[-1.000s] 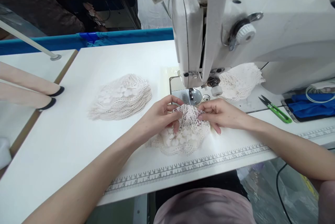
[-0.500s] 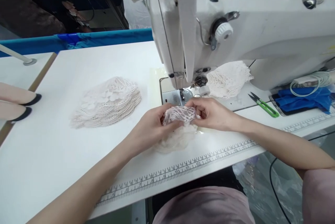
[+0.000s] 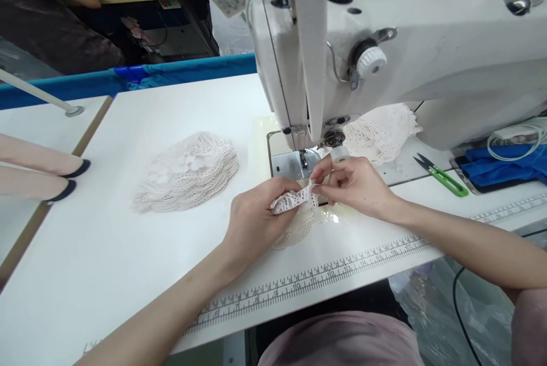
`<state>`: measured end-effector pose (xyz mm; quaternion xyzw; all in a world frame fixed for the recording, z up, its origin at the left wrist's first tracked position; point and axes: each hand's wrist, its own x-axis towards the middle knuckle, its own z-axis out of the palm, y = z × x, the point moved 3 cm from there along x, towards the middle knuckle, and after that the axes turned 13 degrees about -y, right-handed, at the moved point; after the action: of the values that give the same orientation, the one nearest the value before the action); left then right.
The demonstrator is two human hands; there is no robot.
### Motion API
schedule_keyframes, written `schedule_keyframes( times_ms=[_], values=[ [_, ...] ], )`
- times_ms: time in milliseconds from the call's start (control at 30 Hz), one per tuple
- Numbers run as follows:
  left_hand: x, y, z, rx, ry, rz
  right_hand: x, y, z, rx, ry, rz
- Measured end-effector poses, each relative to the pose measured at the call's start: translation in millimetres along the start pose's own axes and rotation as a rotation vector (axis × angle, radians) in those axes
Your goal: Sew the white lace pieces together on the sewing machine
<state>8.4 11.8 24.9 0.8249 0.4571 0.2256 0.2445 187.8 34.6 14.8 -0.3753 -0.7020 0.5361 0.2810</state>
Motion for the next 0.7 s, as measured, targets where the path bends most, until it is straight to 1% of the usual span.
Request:
schedule_keyframes(
  times_ms=[67,133,267,400,467,567,700],
  values=[
    [-0.9,0.1,1.7,0.035,0.020,0.063,-0.6,1.2,1.8,0.055,-0.016,0.007],
    [-0.5,0.3,3.1,0.022,0.009,0.083,-0.6,0.6,3.0,0.061,-0.009,-0.020],
    [2.4,3.2,3.7,-0.031,-0.033,0.115,-0.2,-2.0,4.5,-0.050,0.014,-0.120],
    [3.4,4.5,4.2,-0.017,-0.059,0.174,-2.3,-4.7,5.5,-0.199,0.020,-0.210],
    [2.6,2.0,5.3,0.009,-0.048,0.157,-4.1,-6.6,5.9,-0.271,0.038,-0.265],
    [0.8,-2.4,6.5,0.072,0.013,0.138,-6.0,-8.2,7.3,-0.341,0.057,-0.348],
    [-0.4,-3.9,6.9,0.147,0.049,0.194,-5.7,-6.2,9.7,-0.358,0.052,-0.372]
  ],
)
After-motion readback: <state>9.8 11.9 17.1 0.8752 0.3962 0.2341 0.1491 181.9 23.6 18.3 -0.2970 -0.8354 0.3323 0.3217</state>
